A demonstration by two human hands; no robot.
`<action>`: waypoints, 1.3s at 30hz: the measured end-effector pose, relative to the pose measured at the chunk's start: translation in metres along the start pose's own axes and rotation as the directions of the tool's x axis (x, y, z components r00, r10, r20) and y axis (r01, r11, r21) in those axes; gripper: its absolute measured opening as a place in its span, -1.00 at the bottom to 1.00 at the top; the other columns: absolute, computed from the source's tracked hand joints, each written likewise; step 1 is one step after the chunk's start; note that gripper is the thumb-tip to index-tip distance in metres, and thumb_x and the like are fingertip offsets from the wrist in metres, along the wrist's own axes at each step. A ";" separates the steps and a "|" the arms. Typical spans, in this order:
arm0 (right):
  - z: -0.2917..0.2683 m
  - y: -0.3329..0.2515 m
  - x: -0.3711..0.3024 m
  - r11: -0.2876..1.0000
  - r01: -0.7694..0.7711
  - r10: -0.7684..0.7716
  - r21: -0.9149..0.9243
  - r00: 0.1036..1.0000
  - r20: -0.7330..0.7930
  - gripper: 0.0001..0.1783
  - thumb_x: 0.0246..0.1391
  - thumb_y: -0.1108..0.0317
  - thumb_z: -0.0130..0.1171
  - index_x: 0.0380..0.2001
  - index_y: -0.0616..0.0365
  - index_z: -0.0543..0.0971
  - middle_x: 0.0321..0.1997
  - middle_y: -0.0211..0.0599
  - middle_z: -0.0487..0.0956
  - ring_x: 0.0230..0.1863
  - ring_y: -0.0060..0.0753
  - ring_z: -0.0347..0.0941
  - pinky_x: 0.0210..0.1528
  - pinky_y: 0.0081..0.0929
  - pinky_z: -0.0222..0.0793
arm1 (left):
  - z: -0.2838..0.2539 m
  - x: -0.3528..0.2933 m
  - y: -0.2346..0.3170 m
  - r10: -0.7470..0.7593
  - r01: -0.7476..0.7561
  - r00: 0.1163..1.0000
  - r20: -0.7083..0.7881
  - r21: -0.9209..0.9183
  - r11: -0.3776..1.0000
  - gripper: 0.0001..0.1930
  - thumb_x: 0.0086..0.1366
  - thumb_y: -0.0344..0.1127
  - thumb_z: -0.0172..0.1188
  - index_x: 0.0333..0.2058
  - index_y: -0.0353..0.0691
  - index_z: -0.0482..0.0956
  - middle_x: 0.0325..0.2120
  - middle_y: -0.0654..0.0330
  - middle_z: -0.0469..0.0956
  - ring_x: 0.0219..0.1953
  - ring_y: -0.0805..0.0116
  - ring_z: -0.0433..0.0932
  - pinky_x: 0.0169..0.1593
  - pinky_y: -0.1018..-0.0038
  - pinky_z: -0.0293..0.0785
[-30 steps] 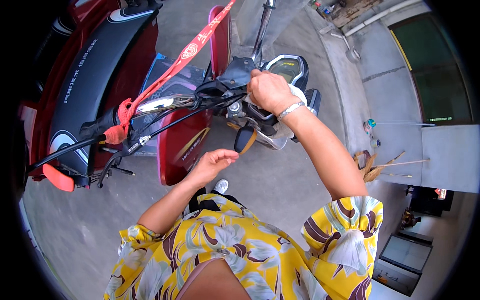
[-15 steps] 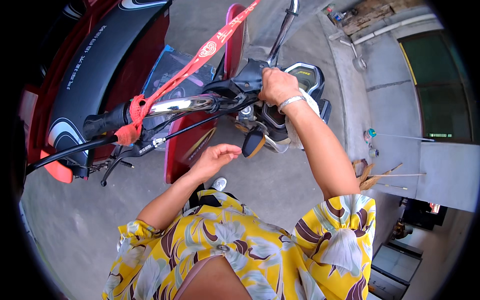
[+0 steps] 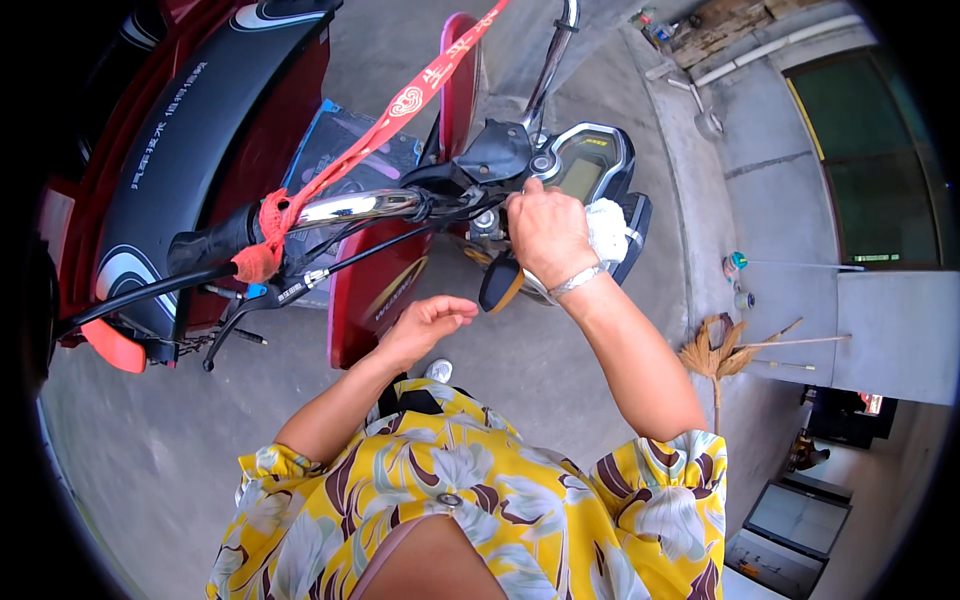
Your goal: The person wipes the rearview mirror, handles, dashboard, and body of a red three-wheeled vehicle with a cloth.
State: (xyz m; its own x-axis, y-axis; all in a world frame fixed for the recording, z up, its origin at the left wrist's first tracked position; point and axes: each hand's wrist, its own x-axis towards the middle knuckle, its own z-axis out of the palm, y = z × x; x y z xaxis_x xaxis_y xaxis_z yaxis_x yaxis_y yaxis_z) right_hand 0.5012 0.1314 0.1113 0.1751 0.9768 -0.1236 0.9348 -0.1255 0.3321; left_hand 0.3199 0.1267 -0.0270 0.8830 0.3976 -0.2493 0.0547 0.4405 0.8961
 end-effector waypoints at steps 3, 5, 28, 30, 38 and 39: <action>-0.014 0.013 -0.015 0.997 0.066 -0.067 0.045 0.998 0.000 -0.88 -0.22 0.42 0.04 -0.52 0.15 0.51 -0.36 -0.20 0.45 -0.35 -0.24 0.45 -0.37 -0.39 0.41 | 0.001 -0.001 0.004 -0.001 0.001 1.000 0.002 0.018 1.000 -0.74 0.18 -0.44 -0.05 -0.15 -0.35 0.42 -0.22 0.19 0.47 -0.14 0.47 0.42 -0.03 0.57 0.27; -0.020 0.020 -0.020 0.994 0.102 -0.102 0.051 0.995 0.004 -0.85 -0.27 0.44 0.07 -0.49 0.15 0.50 -0.37 -0.22 0.43 -0.34 -0.26 0.44 -0.37 -0.40 0.41 | -0.001 -0.005 0.006 -0.006 0.006 1.000 -0.012 0.031 0.999 -0.74 0.18 -0.44 -0.04 -0.15 -0.35 0.42 -0.21 0.19 0.47 -0.14 0.47 0.42 -0.03 0.56 0.27; 0.012 0.040 -0.085 0.856 0.037 0.127 0.515 0.952 -0.280 -0.83 -0.31 0.40 0.20 -0.52 0.14 0.52 -0.37 -0.33 0.41 -0.35 -0.26 0.42 -0.35 -0.41 0.36 | 0.015 0.008 0.015 -0.073 0.060 0.992 0.100 0.130 0.990 -0.74 0.21 -0.44 -0.03 -0.12 -0.33 0.41 -0.22 0.22 0.47 -0.17 0.50 0.41 -0.06 0.58 0.29; 0.014 0.066 -0.085 0.862 -0.088 0.213 0.500 0.957 -0.199 -0.86 -0.30 0.41 0.17 -0.53 0.15 0.52 -0.39 -0.32 0.42 -0.35 -0.25 0.42 -0.34 -0.39 0.36 | 0.023 0.014 0.022 -0.071 0.051 0.988 0.137 0.146 0.988 -0.75 0.21 -0.43 -0.03 -0.13 -0.33 0.42 -0.22 0.22 0.47 -0.17 0.51 0.41 -0.07 0.59 0.29; -0.021 0.091 -0.043 0.874 -0.077 0.148 0.480 0.983 -0.112 -0.88 -0.29 0.41 0.08 -0.60 0.20 0.53 -0.34 -0.17 0.47 -0.33 -0.16 0.44 -0.30 -0.32 0.35 | 0.032 0.024 0.019 -0.059 0.024 0.984 0.167 0.205 0.978 -0.76 0.20 -0.44 -0.03 -0.14 -0.32 0.43 -0.22 0.22 0.48 -0.17 0.52 0.42 -0.09 0.60 0.29; -0.021 0.089 -0.039 0.920 -0.089 0.104 0.381 0.994 -0.018 -0.89 -0.30 0.41 0.08 -0.62 0.21 0.53 -0.35 -0.15 0.47 -0.33 -0.16 0.44 -0.31 -0.33 0.36 | 0.032 0.023 0.019 -0.069 0.035 0.985 0.161 0.203 0.979 -0.76 0.20 -0.44 -0.03 -0.14 -0.32 0.43 -0.22 0.22 0.48 -0.17 0.52 0.42 -0.09 0.60 0.29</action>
State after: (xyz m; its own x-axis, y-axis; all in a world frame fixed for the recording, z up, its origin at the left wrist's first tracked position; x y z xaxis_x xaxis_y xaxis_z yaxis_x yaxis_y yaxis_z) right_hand 0.5714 0.0857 0.1656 0.2659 0.9614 -0.0712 0.9623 -0.2690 -0.0391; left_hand 0.3565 0.1184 -0.0042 0.9406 0.2319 -0.2481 0.1791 0.2820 0.9425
